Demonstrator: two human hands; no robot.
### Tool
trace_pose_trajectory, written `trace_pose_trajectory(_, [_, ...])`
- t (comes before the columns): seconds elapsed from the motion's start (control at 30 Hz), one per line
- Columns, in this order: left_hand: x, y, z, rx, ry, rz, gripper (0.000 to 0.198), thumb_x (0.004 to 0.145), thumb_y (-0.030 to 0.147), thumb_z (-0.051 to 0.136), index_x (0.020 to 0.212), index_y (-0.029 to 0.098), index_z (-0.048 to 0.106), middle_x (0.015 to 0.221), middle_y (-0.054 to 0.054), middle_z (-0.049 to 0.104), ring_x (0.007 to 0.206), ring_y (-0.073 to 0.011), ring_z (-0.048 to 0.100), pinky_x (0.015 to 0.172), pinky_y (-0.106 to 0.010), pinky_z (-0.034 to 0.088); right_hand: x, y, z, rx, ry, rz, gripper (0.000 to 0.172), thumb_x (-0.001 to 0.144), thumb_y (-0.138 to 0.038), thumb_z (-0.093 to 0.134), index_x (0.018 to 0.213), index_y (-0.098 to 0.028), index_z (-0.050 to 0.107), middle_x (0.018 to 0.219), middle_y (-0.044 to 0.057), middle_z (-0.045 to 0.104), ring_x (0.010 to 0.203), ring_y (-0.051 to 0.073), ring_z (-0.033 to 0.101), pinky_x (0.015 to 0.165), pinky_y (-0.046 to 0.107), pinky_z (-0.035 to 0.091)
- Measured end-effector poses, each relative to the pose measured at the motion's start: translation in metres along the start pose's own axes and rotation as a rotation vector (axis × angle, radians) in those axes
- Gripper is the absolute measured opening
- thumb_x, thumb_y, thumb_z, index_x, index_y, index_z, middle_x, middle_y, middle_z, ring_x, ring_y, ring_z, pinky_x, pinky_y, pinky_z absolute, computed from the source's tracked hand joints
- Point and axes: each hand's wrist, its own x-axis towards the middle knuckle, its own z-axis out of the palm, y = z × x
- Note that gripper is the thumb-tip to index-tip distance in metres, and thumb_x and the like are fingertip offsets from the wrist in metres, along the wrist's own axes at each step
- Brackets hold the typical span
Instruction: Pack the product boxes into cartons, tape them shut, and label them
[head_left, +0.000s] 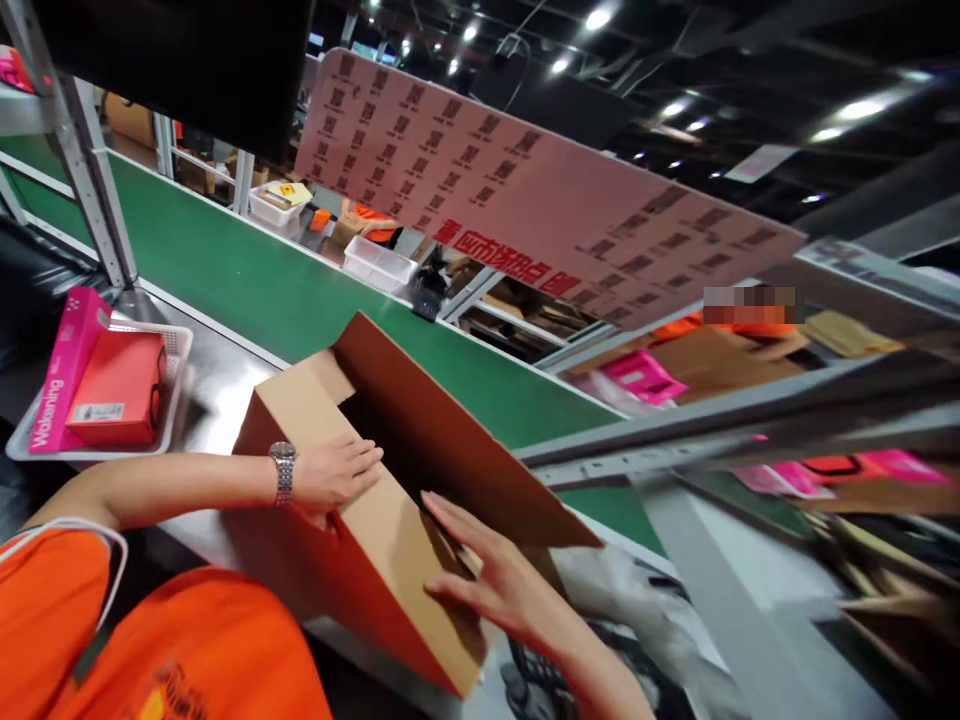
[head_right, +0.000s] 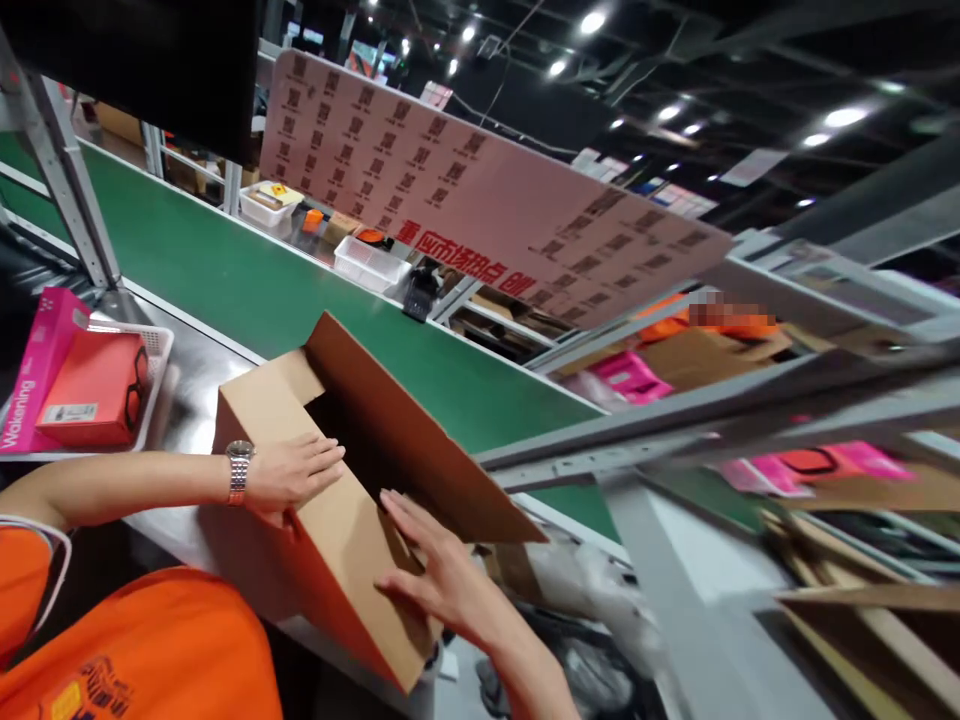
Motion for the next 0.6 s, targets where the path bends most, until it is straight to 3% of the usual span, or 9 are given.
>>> trace_pose_trajectory(0.1, [0.002,-0.004,0.0,-0.034,-0.011,0.013,0.113,0.079,0.046,0.09,0.165,-0.01,0.042,0.171,-0.04,0.038,0.162,-0.051,0.037,0.134,-0.06,0.031,0.013,-0.014,-0.029,-0.257,0.438,-0.218,0.067,0.102,-0.04,0.072,0.166,-0.027,0.054,0.164,0.014,0.061,0.154,0.035,0.056,0.13,0.058,0.047])
trace_pose_trajectory(0.17, [0.001,-0.007,0.0,-0.067,-0.004,0.011,0.114,0.078,0.047,0.09,0.166,-0.008,0.041,0.172,-0.04,0.036,0.163,-0.0516,0.035,0.135,-0.062,0.029,0.025,-0.015,-0.042,-0.445,0.67,-0.194,0.067,0.104,-0.039,0.069,0.165,-0.019,0.052,0.163,0.019,0.06,0.158,0.039,0.051,0.132,0.066,0.041])
trace_pose_trajectory(0.2, [-0.001,-0.008,0.0,-0.082,0.0,0.008,0.116,0.078,0.049,0.091,0.166,-0.007,0.041,0.172,-0.039,0.035,0.164,-0.0518,0.033,0.135,-0.062,0.028,0.031,-0.014,-0.044,-0.517,0.705,-0.134,0.066,0.105,-0.041,0.066,0.163,-0.013,0.053,0.161,0.024,0.061,0.156,0.043,0.051,0.13,0.07,0.04])
trace_pose_trajectory(0.27, [-0.006,-0.008,0.0,-0.103,0.005,0.003,0.119,0.076,0.055,0.091,0.167,-0.004,0.041,0.173,-0.039,0.034,0.164,-0.0518,0.033,0.135,-0.063,0.028,0.037,-0.011,-0.042,-0.574,0.654,0.029,0.064,0.107,-0.046,0.059,0.157,-0.005,0.057,0.152,0.029,0.067,0.146,0.046,0.061,0.122,0.07,0.048])
trace_pose_trajectory(0.37, [-0.013,-0.01,-0.001,-0.085,0.038,0.011,0.121,0.074,0.06,0.092,0.167,0.0,0.043,0.175,-0.038,0.03,0.166,-0.0531,0.028,0.135,-0.066,0.026,0.035,-0.013,-0.031,-0.511,0.563,0.213,0.061,0.108,-0.049,0.054,0.156,-0.012,0.059,0.144,0.022,0.074,0.129,0.039,0.074,0.109,0.057,0.061])
trace_pose_trajectory(0.5, [-0.018,-0.012,-0.002,-0.02,0.17,-0.011,0.118,0.07,0.062,0.096,0.164,0.007,0.051,0.182,-0.035,0.012,0.17,-0.0565,0.007,0.135,-0.072,0.019,0.02,-0.034,-0.02,-0.41,0.525,0.23,0.062,0.11,-0.054,0.052,0.158,-0.015,0.059,0.152,0.018,0.07,0.138,0.035,0.07,0.116,0.051,0.058])
trace_pose_trajectory(0.6, [-0.017,-0.012,-0.003,-0.01,0.193,-0.055,0.117,0.066,0.067,0.096,0.16,0.01,0.056,0.183,-0.032,0.008,0.17,-0.0561,0.004,0.136,-0.071,0.017,0.008,-0.049,0.001,-0.323,0.454,0.186,0.066,0.109,-0.058,0.053,0.16,-0.016,0.057,0.16,0.017,0.064,0.148,0.033,0.062,0.125,0.051,0.052])
